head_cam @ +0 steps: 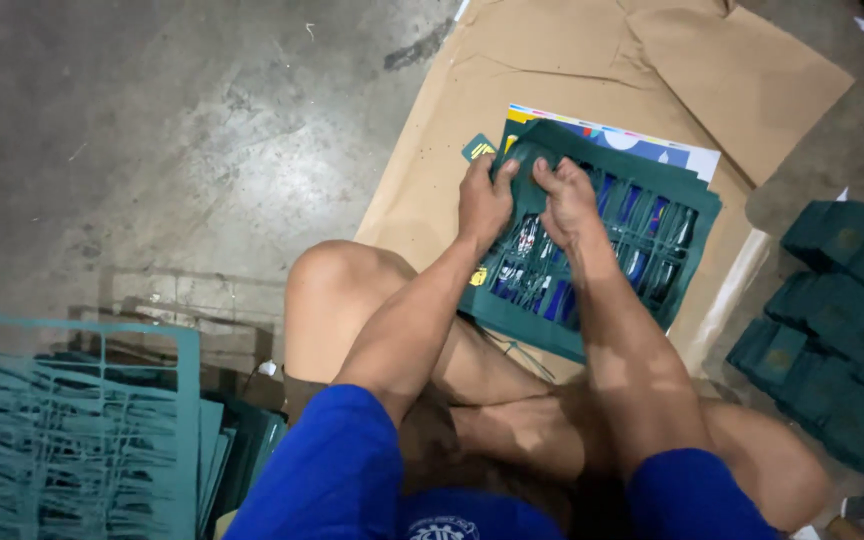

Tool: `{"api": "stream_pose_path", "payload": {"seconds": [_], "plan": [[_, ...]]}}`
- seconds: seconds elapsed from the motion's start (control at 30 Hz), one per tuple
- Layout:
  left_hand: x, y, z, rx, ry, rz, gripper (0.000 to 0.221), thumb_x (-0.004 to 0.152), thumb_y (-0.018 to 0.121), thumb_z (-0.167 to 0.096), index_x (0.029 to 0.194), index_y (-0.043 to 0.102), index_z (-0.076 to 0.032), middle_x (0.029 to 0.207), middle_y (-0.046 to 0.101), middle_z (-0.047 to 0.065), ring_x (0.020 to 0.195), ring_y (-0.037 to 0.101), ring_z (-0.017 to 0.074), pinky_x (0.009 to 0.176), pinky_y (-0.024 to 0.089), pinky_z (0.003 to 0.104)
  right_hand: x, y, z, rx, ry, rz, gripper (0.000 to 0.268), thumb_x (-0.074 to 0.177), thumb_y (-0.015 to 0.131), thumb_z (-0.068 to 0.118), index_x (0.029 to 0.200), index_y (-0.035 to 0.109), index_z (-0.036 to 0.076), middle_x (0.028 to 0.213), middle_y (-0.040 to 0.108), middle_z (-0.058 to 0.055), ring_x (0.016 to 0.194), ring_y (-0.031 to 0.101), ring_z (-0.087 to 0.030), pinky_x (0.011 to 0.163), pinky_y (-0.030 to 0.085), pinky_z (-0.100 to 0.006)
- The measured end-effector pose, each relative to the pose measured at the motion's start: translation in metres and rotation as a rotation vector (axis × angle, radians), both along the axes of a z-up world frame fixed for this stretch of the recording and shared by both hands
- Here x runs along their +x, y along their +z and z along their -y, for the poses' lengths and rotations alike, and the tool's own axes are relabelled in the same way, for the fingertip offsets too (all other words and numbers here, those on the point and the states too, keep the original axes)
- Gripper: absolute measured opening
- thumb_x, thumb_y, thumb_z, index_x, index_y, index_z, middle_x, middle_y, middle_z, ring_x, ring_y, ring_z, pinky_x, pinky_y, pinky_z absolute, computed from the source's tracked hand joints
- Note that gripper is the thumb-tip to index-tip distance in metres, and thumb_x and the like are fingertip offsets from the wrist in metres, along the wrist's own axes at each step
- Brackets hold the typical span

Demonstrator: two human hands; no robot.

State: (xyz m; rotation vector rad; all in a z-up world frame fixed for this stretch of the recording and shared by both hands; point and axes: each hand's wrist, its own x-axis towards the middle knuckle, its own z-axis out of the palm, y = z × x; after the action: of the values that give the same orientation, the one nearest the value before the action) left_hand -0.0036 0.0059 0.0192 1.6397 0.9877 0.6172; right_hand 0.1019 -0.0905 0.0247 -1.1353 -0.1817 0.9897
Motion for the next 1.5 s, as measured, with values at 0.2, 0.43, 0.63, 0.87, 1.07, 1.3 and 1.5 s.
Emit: {"api": "stream_pose_path", "payload": {"seconds": [0.2, 0.43, 0.63, 0.87, 1.07, 1.3, 1.5], "plan": [[0.000, -0.003, 0.007, 0.138, 0.020, 0.045, 0.028, 0.100, 0.063, -0.022, 0.110, 0.061, 0.004, 0.108, 0.063, 0.025, 0.104, 0.061, 0.0444, 0.091, 0.049, 0.049, -0.009, -0.025, -0.012, -0.295, -0.078, 0.460, 0.017, 0.101, 0.071, 0.013, 0.111, 0.066, 0.000, 0.105, 0.072, -0.009, 0.094, 0.066, -0.017, 0.083, 0.054, -0.031], [0.005, 0.001, 0.019, 0.313, 0.096, 0.038, 0.024, 0.098, 0.064, -0.016, 0.108, 0.059, 0.005, 0.107, 0.059, 0.026, 0.104, 0.057, 0.0458, 0.091, 0.047, 0.052, -0.024, -0.022, -0.024, -0.745, -0.303, 0.886, 0.023, 0.093, 0.079, 0.017, 0.100, 0.068, -0.001, 0.094, 0.073, -0.013, 0.085, 0.068, -0.016, 0.076, 0.053, -0.033], [0.005, -0.003, 0.014, 0.251, 0.008, 0.025, 0.028, 0.102, 0.060, -0.022, 0.111, 0.060, 0.005, 0.110, 0.062, 0.025, 0.107, 0.060, 0.0444, 0.095, 0.048, 0.050, -0.009, -0.028, -0.018, -0.454, -0.271, 0.595, 0.016, 0.095, 0.074, 0.009, 0.105, 0.068, -0.001, 0.099, 0.075, -0.009, 0.088, 0.066, -0.014, 0.079, 0.054, -0.031], [0.003, -0.003, 0.003, 0.080, 0.015, -0.075, 0.043, 0.094, 0.070, -0.036, 0.109, 0.065, 0.003, 0.106, 0.068, 0.023, 0.101, 0.066, 0.0410, 0.089, 0.052, 0.046, -0.017, -0.022, -0.018, -0.434, -0.274, 0.578, 0.013, 0.097, 0.070, 0.005, 0.108, 0.066, -0.001, 0.103, 0.074, -0.007, 0.094, 0.066, -0.012, 0.085, 0.053, -0.028], [0.000, 0.000, -0.005, -0.174, -0.050, -0.011, 0.038, 0.093, 0.071, -0.037, 0.104, 0.071, -0.001, 0.088, 0.074, 0.015, 0.080, 0.070, 0.0252, 0.074, 0.055, 0.037, 0.000, -0.014, 0.000, -0.097, -0.132, -0.004, 0.012, 0.102, 0.067, 0.017, 0.104, 0.068, 0.005, 0.100, 0.072, -0.002, 0.090, 0.065, -0.009, 0.084, 0.053, -0.026], [0.002, -0.021, -0.010, -0.330, -0.129, 0.142, 0.033, 0.091, 0.076, -0.034, 0.101, 0.073, -0.002, 0.083, 0.074, 0.005, 0.074, 0.066, 0.0113, 0.069, 0.054, 0.029, 0.005, -0.004, 0.002, -0.017, -0.116, -0.123, 0.010, 0.102, 0.069, 0.017, 0.099, 0.065, 0.008, 0.098, 0.069, 0.001, 0.093, 0.063, -0.008, 0.088, 0.052, -0.025], [-0.002, -0.004, -0.005, -0.335, -0.117, 0.124, 0.033, 0.090, 0.078, -0.033, 0.099, 0.074, -0.002, 0.082, 0.074, 0.006, 0.074, 0.066, 0.0136, 0.069, 0.054, 0.030, 0.005, -0.017, 0.011, 0.021, -0.129, -0.135, 0.012, 0.100, 0.072, 0.016, 0.099, 0.061, 0.009, 0.099, 0.068, 0.000, 0.096, 0.064, -0.008, 0.092, 0.052, -0.025]]}}
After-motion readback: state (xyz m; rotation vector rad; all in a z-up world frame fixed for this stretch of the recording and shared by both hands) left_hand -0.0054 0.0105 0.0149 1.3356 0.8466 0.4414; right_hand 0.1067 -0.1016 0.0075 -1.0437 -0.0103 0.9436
